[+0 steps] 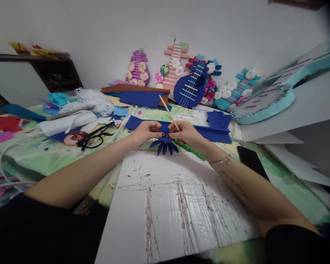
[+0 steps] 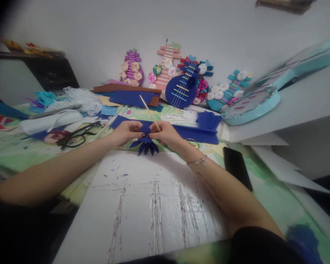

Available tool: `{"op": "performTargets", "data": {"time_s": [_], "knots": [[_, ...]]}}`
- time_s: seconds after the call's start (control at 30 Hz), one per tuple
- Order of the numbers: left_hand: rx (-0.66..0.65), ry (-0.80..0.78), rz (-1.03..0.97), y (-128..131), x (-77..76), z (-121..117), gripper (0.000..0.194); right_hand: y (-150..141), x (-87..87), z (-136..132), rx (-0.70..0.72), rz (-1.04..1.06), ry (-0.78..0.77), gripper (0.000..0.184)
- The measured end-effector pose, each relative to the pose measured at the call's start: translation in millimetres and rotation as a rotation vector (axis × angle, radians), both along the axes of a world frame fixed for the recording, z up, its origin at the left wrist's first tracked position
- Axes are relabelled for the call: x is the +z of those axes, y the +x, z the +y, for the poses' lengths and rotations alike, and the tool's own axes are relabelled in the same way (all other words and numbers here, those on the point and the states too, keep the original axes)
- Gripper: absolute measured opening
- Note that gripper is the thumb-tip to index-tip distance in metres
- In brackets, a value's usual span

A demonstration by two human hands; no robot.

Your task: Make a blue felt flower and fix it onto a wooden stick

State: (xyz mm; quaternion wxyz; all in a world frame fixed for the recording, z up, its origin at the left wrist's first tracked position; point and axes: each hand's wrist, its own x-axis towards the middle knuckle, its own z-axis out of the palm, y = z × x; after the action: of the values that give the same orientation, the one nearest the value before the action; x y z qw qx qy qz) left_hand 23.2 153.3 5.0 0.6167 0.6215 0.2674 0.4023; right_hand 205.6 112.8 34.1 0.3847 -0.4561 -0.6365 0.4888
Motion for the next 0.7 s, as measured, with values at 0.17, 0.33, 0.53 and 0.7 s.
{"op": "performTargets", "data": {"time_s": [0.17,0.33,0.53,0.7], "knots": [[0.021,0.022,0.018,0.2,-2.1,2.2,0.022,0.4,-0.4,0.5,-0.032,-0.008,-0.003,0.017],[0.028,-0.005,0.012,0.7,-1.8,2.1,0.020,0.6,-0.1,0.3,-0.045,-0.009,0.000,0.014],[-0.004,-0.022,0.019,1.4,2.9,-2.8,0.030,-1.2,-0.7,0.8,-0.067,-0.015,0.020,0.015],[-0.036,-0.007,0.012,1.4,2.2,-3.0,0.028,-4.5,-1.3,-1.4,-0.072,-0.020,0.032,0.014]]}}
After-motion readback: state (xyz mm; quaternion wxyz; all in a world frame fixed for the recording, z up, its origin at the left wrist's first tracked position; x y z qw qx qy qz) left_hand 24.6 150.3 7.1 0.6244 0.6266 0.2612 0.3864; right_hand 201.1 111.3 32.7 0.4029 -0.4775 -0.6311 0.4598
